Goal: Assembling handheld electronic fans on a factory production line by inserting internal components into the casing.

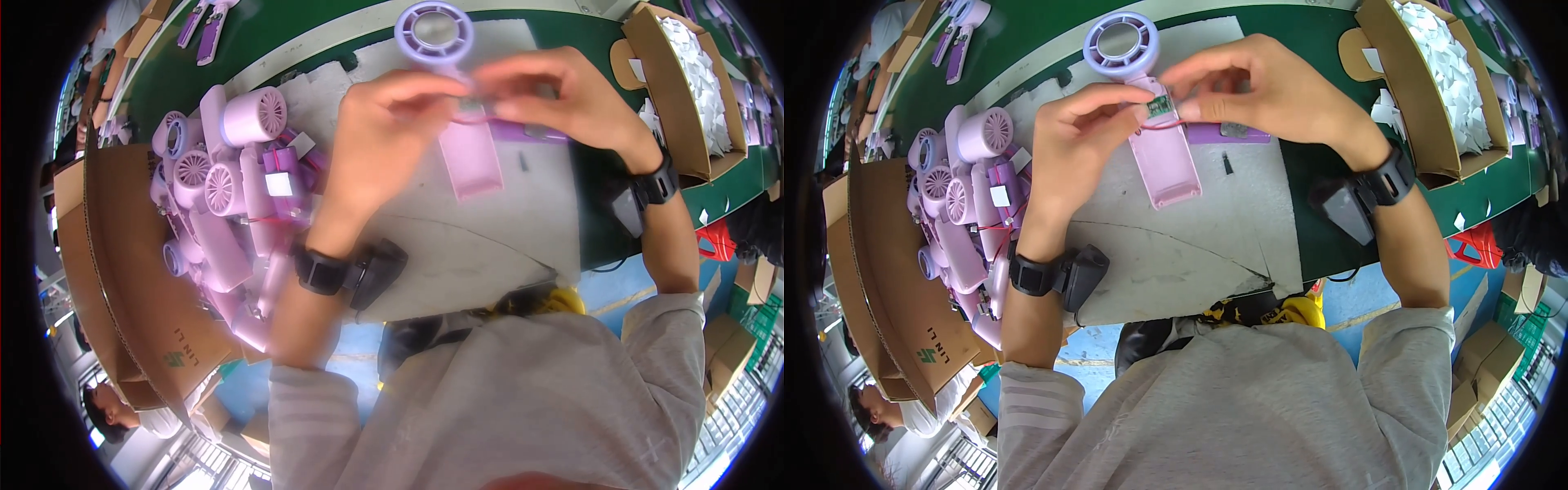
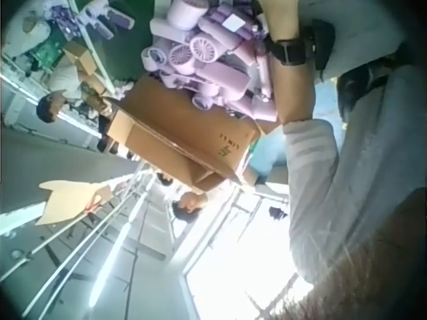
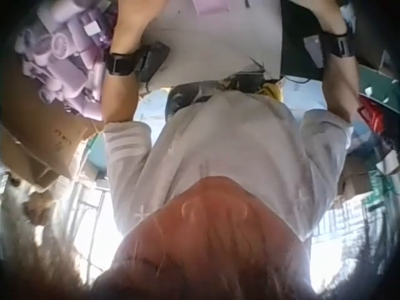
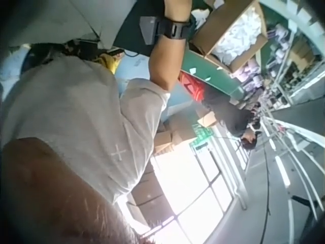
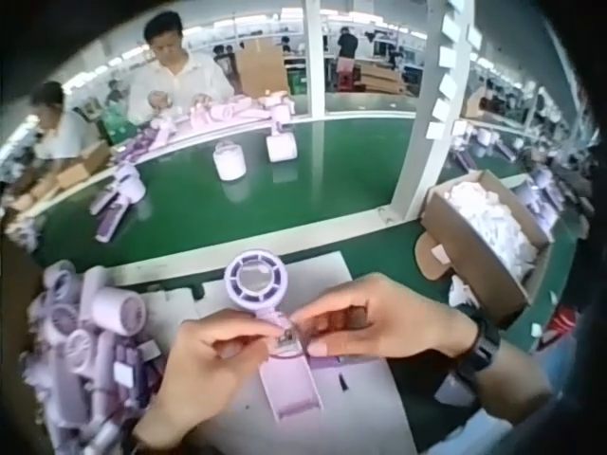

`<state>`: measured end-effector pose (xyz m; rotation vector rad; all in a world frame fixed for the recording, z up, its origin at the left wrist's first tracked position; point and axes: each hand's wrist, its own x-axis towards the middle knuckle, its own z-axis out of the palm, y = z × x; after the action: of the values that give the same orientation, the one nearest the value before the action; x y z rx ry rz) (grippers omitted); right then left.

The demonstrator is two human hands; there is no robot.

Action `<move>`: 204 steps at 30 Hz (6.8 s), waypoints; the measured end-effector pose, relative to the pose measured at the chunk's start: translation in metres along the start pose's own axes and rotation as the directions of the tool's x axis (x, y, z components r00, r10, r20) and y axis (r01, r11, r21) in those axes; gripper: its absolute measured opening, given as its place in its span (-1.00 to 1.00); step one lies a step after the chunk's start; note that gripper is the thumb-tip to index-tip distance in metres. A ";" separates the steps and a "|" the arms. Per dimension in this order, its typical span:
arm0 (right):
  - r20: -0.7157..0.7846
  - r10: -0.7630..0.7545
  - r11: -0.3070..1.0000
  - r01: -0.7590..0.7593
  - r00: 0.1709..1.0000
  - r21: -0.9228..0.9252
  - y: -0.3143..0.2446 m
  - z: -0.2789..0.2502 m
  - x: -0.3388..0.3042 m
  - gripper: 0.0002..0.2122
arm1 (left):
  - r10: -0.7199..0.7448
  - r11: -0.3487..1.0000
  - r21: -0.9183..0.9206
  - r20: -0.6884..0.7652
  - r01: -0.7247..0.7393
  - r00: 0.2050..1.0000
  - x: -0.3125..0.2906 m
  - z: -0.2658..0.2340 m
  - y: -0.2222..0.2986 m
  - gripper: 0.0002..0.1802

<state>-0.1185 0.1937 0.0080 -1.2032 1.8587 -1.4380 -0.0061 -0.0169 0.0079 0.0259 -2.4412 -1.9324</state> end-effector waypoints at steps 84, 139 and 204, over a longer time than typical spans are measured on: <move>0.142 0.038 0.989 -0.017 0.989 -0.146 -0.028 0.017 -0.013 -0.40 | 0.158 0.922 0.355 0.023 -0.155 0.987 -0.003 0.001 0.009 -0.67; -0.006 -0.108 0.860 0.091 0.994 -0.502 -0.040 0.034 -0.020 -0.42 | 0.047 0.950 0.307 0.044 -0.058 0.998 -0.001 -0.003 0.014 -0.59; -0.892 -0.159 0.331 -0.829 0.422 -0.451 0.066 -0.295 -0.312 -0.56 | 0.164 0.949 0.263 0.050 -0.171 0.985 0.000 -0.003 -0.015 -0.70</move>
<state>-0.2263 0.6147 0.0012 0.0011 3.6187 -0.5381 -0.0061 -0.0235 -0.0062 -0.1971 -2.6064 -1.5372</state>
